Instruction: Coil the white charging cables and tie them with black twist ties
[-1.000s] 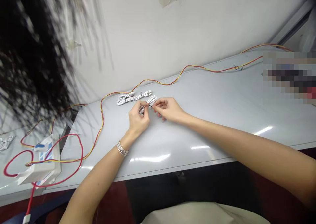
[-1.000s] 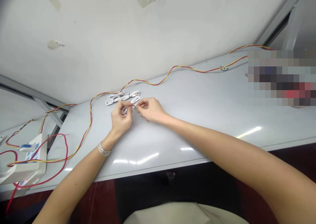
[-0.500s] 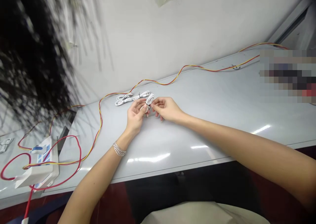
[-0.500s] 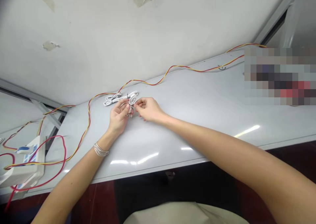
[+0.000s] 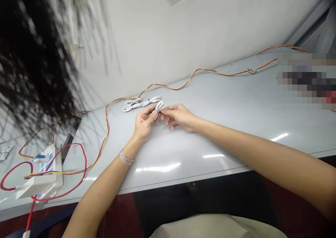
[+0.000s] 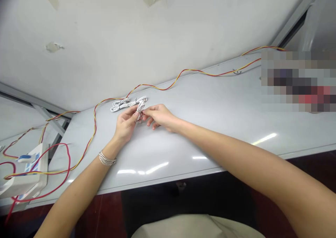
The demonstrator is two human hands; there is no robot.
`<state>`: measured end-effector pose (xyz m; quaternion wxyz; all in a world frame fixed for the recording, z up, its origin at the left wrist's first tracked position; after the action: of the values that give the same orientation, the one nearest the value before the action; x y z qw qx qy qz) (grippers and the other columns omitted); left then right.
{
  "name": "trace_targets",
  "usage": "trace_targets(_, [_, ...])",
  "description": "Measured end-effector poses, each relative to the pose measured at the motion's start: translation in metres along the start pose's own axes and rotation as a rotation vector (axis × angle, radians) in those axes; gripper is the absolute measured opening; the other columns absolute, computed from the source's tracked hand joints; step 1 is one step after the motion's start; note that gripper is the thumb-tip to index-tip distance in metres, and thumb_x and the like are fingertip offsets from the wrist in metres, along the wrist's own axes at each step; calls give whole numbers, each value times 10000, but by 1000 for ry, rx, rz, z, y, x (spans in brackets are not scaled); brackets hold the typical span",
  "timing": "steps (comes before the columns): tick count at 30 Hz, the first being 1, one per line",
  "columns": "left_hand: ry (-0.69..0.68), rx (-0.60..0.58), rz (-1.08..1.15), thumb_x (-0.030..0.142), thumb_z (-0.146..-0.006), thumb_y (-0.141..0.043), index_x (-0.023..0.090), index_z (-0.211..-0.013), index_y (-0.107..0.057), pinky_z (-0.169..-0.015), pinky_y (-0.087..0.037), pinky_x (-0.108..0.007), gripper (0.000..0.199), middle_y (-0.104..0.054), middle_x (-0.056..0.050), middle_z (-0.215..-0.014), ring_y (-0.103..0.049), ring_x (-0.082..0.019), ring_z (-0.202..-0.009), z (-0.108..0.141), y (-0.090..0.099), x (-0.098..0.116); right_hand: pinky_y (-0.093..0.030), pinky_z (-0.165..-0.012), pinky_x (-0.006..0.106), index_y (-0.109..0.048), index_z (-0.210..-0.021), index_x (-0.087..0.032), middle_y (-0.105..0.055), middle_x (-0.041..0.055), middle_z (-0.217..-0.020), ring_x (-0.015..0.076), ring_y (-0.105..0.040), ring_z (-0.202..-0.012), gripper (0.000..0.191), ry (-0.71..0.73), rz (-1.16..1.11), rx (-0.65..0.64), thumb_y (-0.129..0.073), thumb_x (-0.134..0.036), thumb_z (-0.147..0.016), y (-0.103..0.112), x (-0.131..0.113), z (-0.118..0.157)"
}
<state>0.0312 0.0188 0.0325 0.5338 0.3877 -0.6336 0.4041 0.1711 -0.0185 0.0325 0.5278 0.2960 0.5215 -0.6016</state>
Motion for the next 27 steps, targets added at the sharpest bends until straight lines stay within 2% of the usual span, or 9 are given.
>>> trace_targets(8, [19, 6, 16, 361, -716, -813, 193, -1017, -758, -627, -421, -257, 349, -705, -52, -916, -584, -144, -742, 0, -1, -1, -438, -396, 208, -668, -736, -130, -666, 54, -765, 98, -566, -545, 93, -67, -87, -90, -698, -201, -788, 2, 1, -2])
trace_targets(16, [24, -13, 16, 353, -723, -810, 201, -997, -757, -612, -412, -260, 318, -706, -47, -909, -571, -131, -695, 0, -2, -3, -428, -384, 183, -668, -771, -136, -669, 52, -768, 102, -576, -558, 51, -67, 18, -86, -702, -168, -750, 7, 0, -3])
trace_targets(23, [76, -22, 54, 350, -697, -828, 183, -971, -757, -581, -394, -249, 329, -692, -34, -815, -546, -112, -636, 1, -4, -2, -431, -380, 181, -642, -822, -150, -668, 24, -765, 102, -590, -546, 79, 52, 161, -143, -692, -151, -762, 10, -4, -6])
trace_targets(27, [125, -15, 83, 312, -707, -816, 173, -960, -758, -545, -378, -247, 294, -675, -30, -796, -525, -101, -605, 2, -6, -1, -416, -397, 197, -643, -842, -163, -655, 10, -728, 103, -580, -524, 67, 226, 276, -105, -676, -180, -787, 11, -8, -7])
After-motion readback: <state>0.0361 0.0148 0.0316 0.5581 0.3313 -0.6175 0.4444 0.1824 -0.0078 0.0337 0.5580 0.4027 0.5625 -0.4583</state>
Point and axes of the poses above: each hand's wrist, its own z-axis away from the middle knuckle, its own y-axis out of the back of the hand, x = y × z, the point moved 5 cm from there along -z, towards the middle knuckle
